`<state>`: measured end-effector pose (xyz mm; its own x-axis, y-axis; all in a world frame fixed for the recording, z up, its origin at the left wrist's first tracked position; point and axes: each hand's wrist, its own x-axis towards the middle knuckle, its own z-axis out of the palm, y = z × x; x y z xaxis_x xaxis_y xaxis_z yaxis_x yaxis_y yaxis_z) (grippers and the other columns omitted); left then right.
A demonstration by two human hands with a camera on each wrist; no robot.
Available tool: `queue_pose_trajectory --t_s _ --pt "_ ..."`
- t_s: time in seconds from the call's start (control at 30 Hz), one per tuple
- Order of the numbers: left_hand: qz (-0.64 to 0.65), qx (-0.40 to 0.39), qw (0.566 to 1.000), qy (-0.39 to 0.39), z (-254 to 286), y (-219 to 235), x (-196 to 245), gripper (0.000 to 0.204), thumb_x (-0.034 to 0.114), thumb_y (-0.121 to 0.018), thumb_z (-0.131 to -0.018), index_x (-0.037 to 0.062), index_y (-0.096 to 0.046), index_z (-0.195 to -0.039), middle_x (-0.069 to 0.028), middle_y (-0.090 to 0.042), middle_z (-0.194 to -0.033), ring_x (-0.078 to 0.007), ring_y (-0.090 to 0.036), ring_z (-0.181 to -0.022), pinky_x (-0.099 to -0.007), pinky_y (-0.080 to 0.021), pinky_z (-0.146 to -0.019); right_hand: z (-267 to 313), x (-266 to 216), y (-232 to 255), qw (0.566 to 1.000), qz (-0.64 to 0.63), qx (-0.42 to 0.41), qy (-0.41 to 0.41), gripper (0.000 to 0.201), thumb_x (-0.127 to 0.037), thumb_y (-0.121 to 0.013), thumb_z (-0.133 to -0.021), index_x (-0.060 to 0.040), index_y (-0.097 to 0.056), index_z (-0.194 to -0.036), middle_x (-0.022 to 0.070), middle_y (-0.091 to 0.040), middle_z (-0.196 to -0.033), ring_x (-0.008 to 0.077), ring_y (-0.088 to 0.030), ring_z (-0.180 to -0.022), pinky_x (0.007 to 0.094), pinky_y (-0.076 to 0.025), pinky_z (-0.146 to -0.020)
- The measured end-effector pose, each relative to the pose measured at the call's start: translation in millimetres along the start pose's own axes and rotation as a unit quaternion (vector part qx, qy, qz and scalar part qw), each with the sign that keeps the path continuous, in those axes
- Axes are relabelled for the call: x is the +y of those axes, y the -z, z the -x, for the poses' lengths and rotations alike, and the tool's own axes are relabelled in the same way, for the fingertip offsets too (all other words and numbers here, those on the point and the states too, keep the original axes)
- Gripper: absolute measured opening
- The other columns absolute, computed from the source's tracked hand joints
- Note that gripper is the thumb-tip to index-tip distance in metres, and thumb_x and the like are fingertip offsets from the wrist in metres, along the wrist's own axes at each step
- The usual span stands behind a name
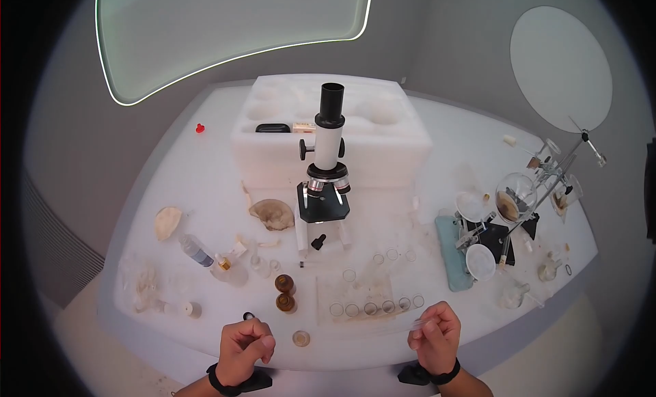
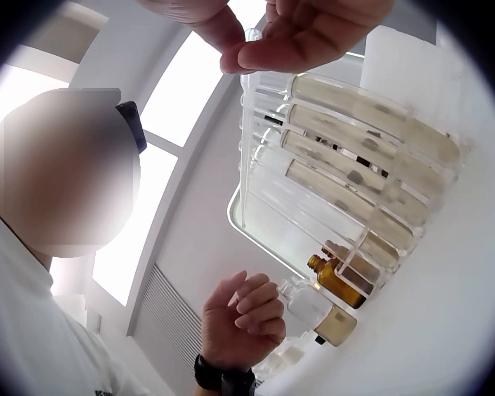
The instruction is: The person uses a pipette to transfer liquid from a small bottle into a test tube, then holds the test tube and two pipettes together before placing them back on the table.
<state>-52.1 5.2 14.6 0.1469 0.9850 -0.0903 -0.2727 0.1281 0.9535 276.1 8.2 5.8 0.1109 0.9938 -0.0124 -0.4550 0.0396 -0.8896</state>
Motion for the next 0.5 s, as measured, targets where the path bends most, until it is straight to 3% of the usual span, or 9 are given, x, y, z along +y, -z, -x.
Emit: queue_pose_trajectory --t_s 0.27,0.5 --pt "-0.002 -0.041 0.999 -0.002 2.6 5.7 -2.7 0.017 0.005 -0.059 -0.092 -0.0003 -0.056 -0.077 -0.0052 -0.057 -0.067 -0.0086 -0.049 -0.057 -0.0238 -0.04 -0.054 2.8 2.1 3.3 0.998 -0.031 -0.018 0.061 0.022 -0.016 -0.067 -0.093 0.0011 -0.053 -0.097 0.0103 -0.063 -0.072 0.0141 -0.058 -0.055 0.0263 -0.048 -0.049" --pt "-0.002 -0.037 0.999 -0.005 5.4 5.2 -1.6 0.017 0.006 -0.06 -0.091 -0.0002 -0.055 -0.076 -0.005 -0.057 -0.067 -0.0079 -0.048 -0.057 -0.0236 -0.039 -0.054 3.3 1.4 3.9 0.997 -0.015 -0.038 0.058 0.023 -0.016 -0.067 -0.092 0.0006 -0.053 -0.096 0.0099 -0.062 -0.073 0.0134 -0.058 -0.056 0.0265 -0.048 -0.05"
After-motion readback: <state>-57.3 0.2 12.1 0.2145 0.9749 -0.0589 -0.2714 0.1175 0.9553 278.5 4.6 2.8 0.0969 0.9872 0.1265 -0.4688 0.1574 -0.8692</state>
